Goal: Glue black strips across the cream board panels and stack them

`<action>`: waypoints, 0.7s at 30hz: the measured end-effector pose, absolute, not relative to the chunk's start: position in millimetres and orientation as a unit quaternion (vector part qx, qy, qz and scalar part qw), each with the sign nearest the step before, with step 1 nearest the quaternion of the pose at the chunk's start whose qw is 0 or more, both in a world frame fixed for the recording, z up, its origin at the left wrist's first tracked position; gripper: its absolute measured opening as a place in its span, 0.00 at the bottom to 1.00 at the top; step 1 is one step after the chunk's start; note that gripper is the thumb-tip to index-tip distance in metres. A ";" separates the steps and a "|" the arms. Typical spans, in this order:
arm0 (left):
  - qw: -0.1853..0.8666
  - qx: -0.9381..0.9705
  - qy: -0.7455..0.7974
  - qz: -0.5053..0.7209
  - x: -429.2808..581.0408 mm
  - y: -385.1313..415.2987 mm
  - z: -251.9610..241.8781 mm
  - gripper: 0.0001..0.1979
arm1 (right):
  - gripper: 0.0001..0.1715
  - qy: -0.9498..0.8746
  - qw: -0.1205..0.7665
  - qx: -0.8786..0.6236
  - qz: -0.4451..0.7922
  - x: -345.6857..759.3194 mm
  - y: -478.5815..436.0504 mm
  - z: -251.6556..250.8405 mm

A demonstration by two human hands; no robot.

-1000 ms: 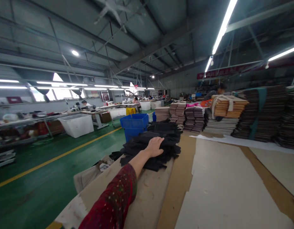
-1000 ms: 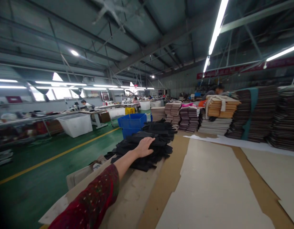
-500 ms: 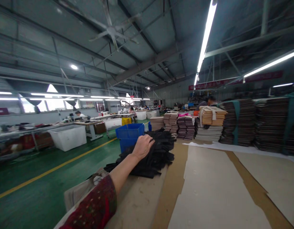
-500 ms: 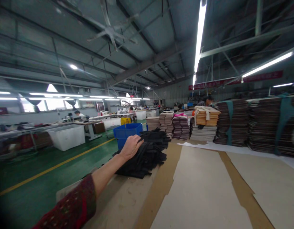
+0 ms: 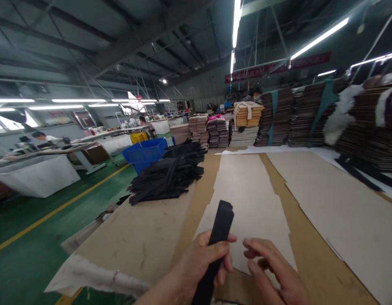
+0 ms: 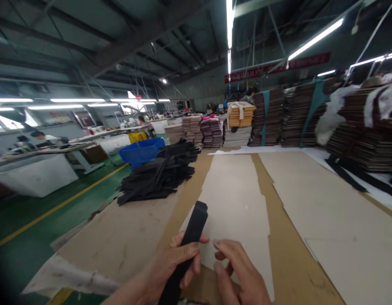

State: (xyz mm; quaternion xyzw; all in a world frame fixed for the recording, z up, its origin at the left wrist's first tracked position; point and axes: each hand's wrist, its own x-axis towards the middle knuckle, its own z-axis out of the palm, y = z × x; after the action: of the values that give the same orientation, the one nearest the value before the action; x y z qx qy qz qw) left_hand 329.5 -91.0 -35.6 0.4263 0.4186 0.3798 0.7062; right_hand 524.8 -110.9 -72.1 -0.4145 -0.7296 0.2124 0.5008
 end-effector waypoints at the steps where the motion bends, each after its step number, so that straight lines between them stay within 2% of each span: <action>1: 0.710 0.426 0.418 0.375 335.0 -92.8 -38.7 0.24 | 0.17 -0.725 0.512 -0.404 0.219 522.7 -106.4 -70.8; 5: 0.701 0.449 0.431 0.348 353.0 -98.1 -43.5 0.22 | 0.25 -0.708 0.516 -0.426 0.227 519.2 -101.9 -68.3; 8: 0.665 0.504 0.450 0.318 363.9 -102.5 -48.4 0.18 | 0.25 -0.699 0.509 -0.451 0.221 520.2 -104.6 -69.9; 12: 0.629 0.533 0.484 0.294 363.5 -101.9 -51.3 0.19 | 0.24 -0.719 0.473 -0.481 0.166 531.3 -103.4 -78.4; 14: 0.521 0.581 0.546 0.303 348.7 -94.4 -46.3 0.22 | 0.27 -0.722 0.449 -0.516 0.106 546.2 -100.6 -88.6; 17: 0.271 0.653 0.646 0.288 310.4 -76.5 -36.5 0.21 | 0.26 -0.722 0.398 -0.566 0.017 577.8 -98.4 -112.1; 21: 0.121 0.724 0.664 0.142 270.0 -59.2 -42.4 0.19 | 0.24 -0.731 0.331 -0.594 -0.053 606.4 -104.3 -141.0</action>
State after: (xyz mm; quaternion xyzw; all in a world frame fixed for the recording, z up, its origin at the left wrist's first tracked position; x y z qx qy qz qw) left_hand 270.0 -59.2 -42.4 0.7237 0.6645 0.1415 0.1212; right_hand 606.4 -104.3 -141.0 -0.5940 -0.7315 -0.0526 0.3306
